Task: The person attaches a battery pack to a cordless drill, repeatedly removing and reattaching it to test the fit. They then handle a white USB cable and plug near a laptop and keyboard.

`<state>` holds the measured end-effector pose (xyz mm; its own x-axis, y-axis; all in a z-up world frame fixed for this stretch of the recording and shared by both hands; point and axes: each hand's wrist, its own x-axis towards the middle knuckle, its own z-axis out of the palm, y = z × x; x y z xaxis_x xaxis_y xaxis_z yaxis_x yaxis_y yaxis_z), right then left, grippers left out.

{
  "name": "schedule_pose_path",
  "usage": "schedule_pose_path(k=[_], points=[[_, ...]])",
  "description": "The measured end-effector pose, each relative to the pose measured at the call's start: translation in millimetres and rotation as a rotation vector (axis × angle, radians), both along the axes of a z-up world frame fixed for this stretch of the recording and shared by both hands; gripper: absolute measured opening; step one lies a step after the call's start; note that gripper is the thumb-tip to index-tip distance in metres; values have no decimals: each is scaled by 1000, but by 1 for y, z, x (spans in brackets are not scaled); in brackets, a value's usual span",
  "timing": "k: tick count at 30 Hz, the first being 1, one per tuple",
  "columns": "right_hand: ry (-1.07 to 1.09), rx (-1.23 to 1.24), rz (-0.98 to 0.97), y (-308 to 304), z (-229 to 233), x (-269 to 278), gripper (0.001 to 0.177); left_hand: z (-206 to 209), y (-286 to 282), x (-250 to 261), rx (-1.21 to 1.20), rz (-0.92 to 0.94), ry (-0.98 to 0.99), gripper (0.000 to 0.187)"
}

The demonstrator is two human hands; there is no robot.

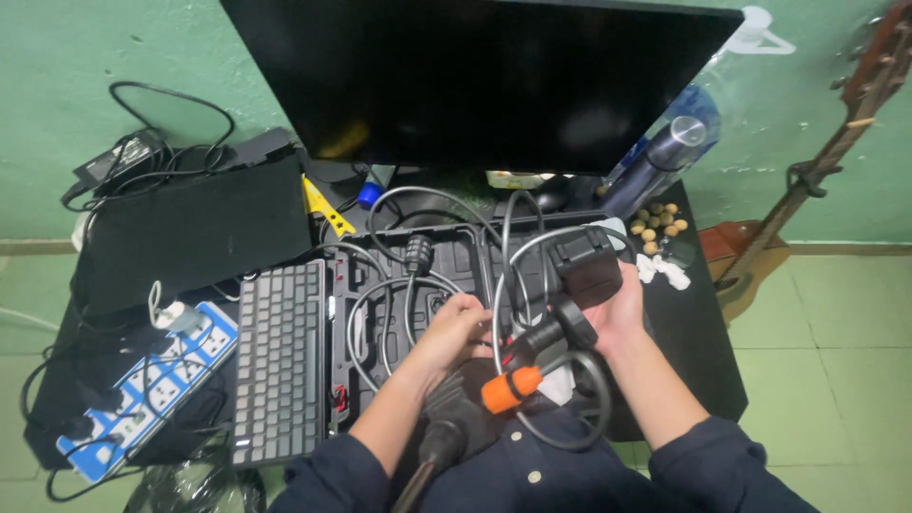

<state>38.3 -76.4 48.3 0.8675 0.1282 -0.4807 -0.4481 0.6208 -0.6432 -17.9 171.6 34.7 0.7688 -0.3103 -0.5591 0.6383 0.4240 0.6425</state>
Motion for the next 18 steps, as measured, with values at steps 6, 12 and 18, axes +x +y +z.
schedule_pose_path(k=[6,12,18], points=[[102,-120,-30,-14,11,3,46,-11,-32,21,152,-316,-189,51],[28,-95,19,-25,12,5,45,-17,-45,32,329,-607,-296,55],[92,-78,26,-35,11,4,47,-32,-34,28,118,-674,-255,60]])
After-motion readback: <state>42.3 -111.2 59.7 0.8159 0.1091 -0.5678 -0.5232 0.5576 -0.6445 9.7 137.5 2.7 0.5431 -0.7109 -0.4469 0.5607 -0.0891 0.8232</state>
